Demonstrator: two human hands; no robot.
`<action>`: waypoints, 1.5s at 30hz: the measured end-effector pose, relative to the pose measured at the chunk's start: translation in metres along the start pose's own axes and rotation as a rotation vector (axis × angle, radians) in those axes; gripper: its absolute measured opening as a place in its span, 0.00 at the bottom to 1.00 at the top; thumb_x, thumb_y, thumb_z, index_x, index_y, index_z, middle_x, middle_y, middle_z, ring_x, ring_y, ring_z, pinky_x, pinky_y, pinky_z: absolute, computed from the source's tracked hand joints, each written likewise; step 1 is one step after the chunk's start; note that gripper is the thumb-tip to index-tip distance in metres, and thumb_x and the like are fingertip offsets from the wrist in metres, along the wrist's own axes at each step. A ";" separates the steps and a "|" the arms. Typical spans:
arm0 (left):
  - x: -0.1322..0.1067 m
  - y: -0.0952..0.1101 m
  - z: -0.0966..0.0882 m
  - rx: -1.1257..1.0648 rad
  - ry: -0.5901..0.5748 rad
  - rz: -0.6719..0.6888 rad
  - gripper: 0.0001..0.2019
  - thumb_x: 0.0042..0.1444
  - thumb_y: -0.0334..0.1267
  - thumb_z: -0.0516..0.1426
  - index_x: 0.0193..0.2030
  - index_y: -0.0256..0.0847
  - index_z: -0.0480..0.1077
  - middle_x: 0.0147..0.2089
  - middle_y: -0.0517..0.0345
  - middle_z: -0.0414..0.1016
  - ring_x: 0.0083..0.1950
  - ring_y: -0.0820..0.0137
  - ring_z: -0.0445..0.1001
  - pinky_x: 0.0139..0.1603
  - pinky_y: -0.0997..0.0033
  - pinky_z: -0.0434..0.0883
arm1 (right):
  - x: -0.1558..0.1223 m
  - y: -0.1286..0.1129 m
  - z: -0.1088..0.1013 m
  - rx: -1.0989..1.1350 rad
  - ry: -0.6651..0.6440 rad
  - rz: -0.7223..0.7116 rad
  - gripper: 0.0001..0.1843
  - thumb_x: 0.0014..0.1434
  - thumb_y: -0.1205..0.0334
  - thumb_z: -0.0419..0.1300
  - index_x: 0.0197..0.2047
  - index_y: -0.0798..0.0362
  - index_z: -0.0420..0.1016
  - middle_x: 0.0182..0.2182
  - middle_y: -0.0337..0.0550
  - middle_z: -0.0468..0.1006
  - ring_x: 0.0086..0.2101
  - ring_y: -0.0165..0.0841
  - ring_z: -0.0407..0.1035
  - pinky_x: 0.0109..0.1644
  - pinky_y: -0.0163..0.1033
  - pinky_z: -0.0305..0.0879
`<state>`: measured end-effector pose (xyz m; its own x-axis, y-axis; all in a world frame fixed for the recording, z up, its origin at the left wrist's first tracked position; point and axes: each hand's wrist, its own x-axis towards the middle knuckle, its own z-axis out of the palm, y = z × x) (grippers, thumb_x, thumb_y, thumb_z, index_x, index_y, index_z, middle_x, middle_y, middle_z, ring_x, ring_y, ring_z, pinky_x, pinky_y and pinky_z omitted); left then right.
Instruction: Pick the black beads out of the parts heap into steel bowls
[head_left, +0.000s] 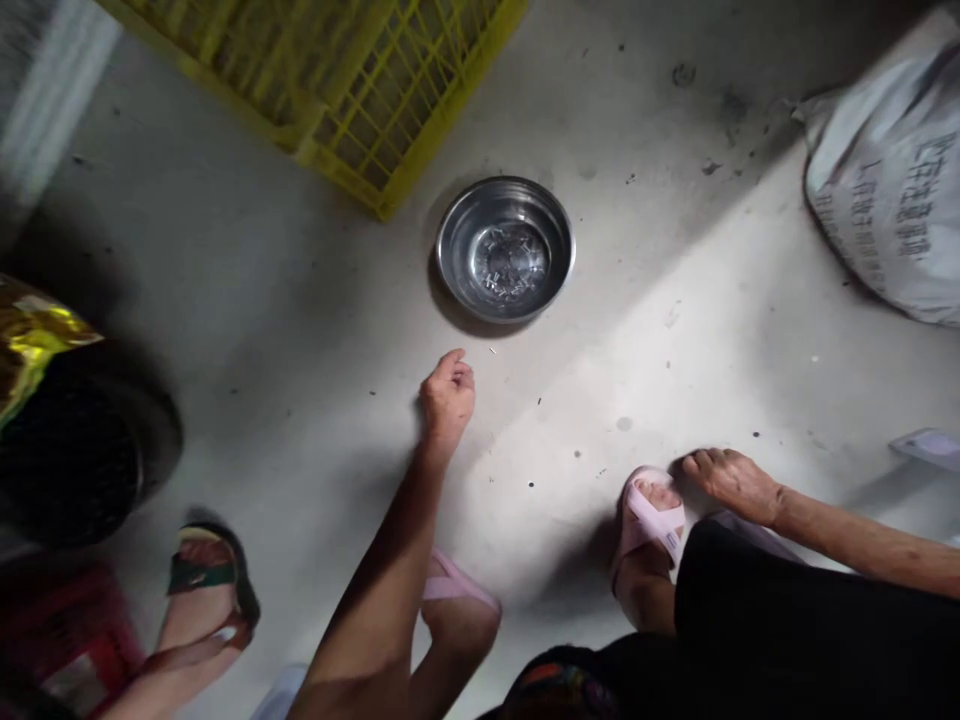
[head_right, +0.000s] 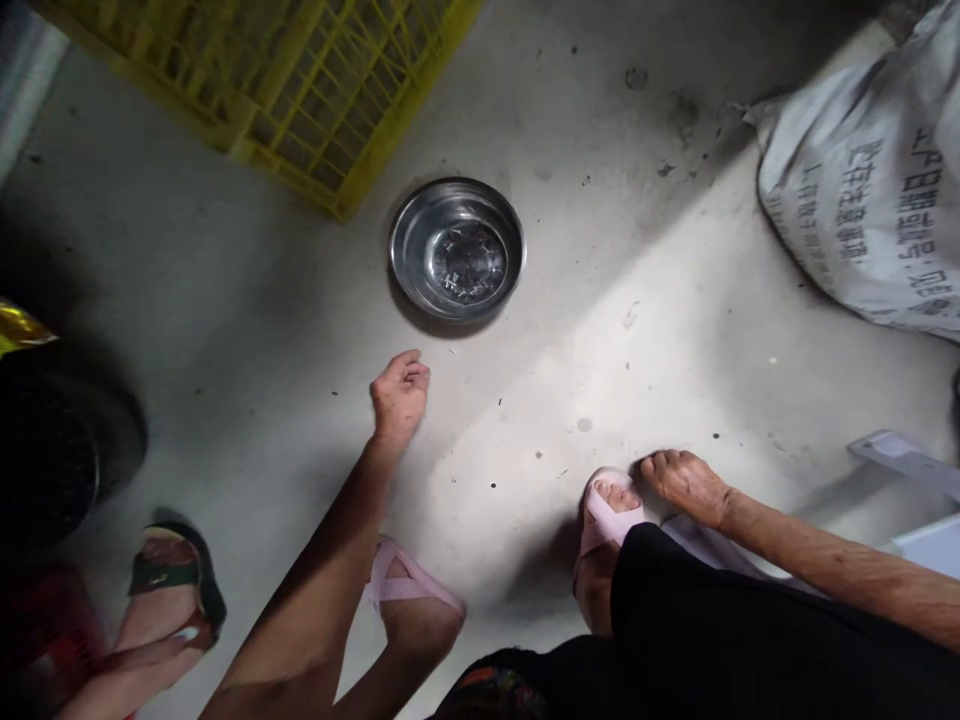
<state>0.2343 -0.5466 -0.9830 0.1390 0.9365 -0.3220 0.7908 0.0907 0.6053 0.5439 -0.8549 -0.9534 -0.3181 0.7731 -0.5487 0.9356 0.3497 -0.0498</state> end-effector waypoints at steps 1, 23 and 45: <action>0.000 0.003 0.004 0.036 -0.021 0.015 0.17 0.51 0.31 0.52 0.49 0.36 0.68 0.34 0.56 0.75 0.35 0.73 0.73 0.42 0.74 0.69 | 0.000 0.001 0.002 -0.001 0.016 -0.012 0.14 0.57 0.77 0.45 0.34 0.57 0.71 0.25 0.46 0.73 0.26 0.34 0.67 0.28 0.37 0.52; 0.026 0.063 0.012 0.277 -0.047 -0.072 0.25 0.41 0.26 0.55 0.51 0.36 0.64 0.35 0.47 0.75 0.41 0.57 0.74 0.43 0.60 0.68 | 0.105 -0.031 -0.106 0.279 0.183 -0.379 0.09 0.59 0.72 0.48 0.33 0.57 0.68 0.28 0.44 0.71 0.28 0.32 0.62 0.29 0.37 0.54; 0.061 0.063 -0.002 -0.359 0.066 -0.346 0.21 0.42 0.43 0.59 0.44 0.36 0.65 0.33 0.52 0.73 0.30 0.67 0.73 0.28 0.69 0.70 | 0.110 -0.096 -0.027 0.154 0.142 -0.455 0.05 0.47 0.74 0.56 0.23 0.57 0.70 0.20 0.46 0.71 0.21 0.32 0.63 0.19 0.36 0.46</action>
<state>0.2909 -0.4834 -0.9631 -0.1422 0.8495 -0.5080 0.5277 0.4993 0.6872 0.4152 -0.7884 -0.9865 -0.7072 0.6284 -0.3239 0.7053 0.5947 -0.3859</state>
